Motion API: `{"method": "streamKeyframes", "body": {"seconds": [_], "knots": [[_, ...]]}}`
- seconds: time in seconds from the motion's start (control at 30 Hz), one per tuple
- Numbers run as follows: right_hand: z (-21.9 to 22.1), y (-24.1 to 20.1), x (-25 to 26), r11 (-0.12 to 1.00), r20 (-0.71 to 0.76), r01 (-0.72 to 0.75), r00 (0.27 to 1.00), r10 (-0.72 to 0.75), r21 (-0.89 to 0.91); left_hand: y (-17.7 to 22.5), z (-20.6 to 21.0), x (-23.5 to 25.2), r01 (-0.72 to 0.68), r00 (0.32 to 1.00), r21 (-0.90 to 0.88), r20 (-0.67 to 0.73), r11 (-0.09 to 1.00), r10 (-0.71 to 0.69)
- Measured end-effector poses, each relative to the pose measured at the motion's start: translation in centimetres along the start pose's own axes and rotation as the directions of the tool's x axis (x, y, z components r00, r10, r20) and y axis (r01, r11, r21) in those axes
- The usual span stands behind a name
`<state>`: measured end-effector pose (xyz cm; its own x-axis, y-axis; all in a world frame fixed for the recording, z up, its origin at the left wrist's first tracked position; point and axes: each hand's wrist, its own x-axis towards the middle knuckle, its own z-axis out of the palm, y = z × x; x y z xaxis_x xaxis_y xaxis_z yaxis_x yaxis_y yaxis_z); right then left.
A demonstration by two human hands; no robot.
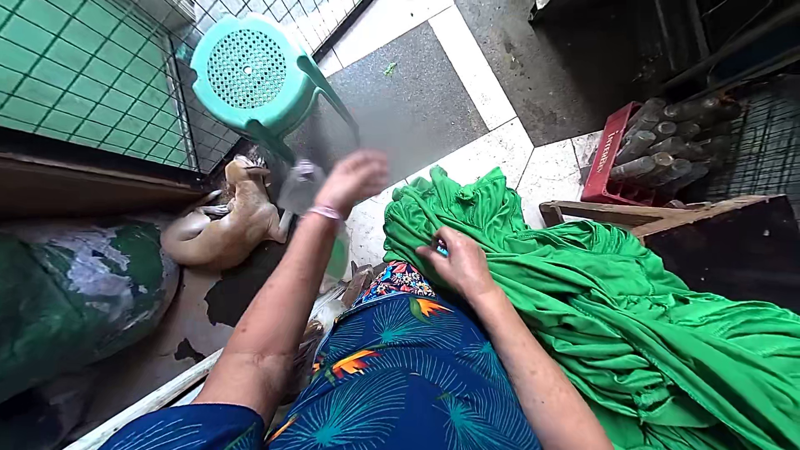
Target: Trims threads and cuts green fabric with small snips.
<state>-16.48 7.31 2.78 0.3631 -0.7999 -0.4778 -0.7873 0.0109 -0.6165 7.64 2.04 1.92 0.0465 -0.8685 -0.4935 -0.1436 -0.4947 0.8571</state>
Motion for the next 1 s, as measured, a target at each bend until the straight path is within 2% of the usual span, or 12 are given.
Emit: {"method": "streamKeyframes", "body": {"seconds": [0.07, 0.1, 0.17, 0.33, 0.4, 0.47, 0.57, 0.67, 0.73, 0.8, 0.9, 1.0], "knots": [[-0.2, -0.6, -0.8, 0.999, 0.046, 0.039, 0.998, -0.037, -0.032, -3.2, 1.6, 1.5, 0.154, 0.969, 0.469, 0.098, 0.870, -0.225], [-0.1, -0.7, -1.3, 0.996, 0.025, 0.073, 0.997, -0.071, -0.044, -4.4, 2.3, 1.7, 0.176, 0.942, 0.580, 0.136, 0.796, -0.307], [-0.2, -0.5, -1.9, 0.981, -0.111, 0.182, 0.976, -0.189, -0.072, -4.8, 2.7, 1.0, 0.157, 0.931, 0.622, 0.166, 0.767, -0.325], [-2.0, -0.7, -2.5, 0.902, -0.410, 0.401, 0.805, -0.430, -0.160, -0.7, -0.9, -1.6, -0.152, 0.987, 0.398, 0.116, 0.904, 0.115], [-3.6, -0.4, -3.2, 0.895, -0.458, 0.428, 0.775, -0.434, -0.124, 1.7, -1.8, -3.0, -0.352, 0.934, 0.150, 0.111, 0.924, 0.338], [-5.9, 0.7, -4.2, 0.908, -0.496, 0.403, 0.769, -0.403, -0.113, 3.7, -1.7, -4.1, -0.529, 0.839, -0.058, 0.111, 0.847, 0.532], [-9.5, 3.1, -6.4, 0.956, -0.574, 0.238, 0.765, -0.293, -0.171, 4.8, 1.3, -6.1, -0.661, 0.719, -0.101, 0.199, 0.743, 0.666], [-11.0, 6.1, -7.7, 0.974, -0.564, -0.070, 0.823, -0.067, -0.217, 1.6, 7.0, -7.6, -0.701, 0.651, 0.136, 0.525, 0.700, 0.549], [-10.3, 8.3, -7.4, 0.952, -0.434, -0.239, 0.891, 0.136, -0.193, -0.5, 9.0, -7.8, -0.646, 0.555, 0.266, 0.807, 0.716, 0.202], [-9.2, 9.4, -7.2, 0.937, -0.340, -0.305, 0.911, 0.234, -0.171, -0.6, 9.4, -7.9, -0.554, 0.504, 0.353, 0.863, 0.754, -0.034], [-9.0, 9.2, -7.4, 0.952, -0.361, -0.256, 0.915, 0.182, -0.170, -0.5, 7.5, -7.6, -0.570, 0.571, 0.345, 0.819, 0.746, 0.057], [-9.2, 9.0, -7.5, 0.965, -0.420, -0.215, 0.898, 0.136, -0.148, 0.6, 6.2, -6.9, -0.590, 0.697, 0.412, 0.694, 0.695, 0.180]]}}
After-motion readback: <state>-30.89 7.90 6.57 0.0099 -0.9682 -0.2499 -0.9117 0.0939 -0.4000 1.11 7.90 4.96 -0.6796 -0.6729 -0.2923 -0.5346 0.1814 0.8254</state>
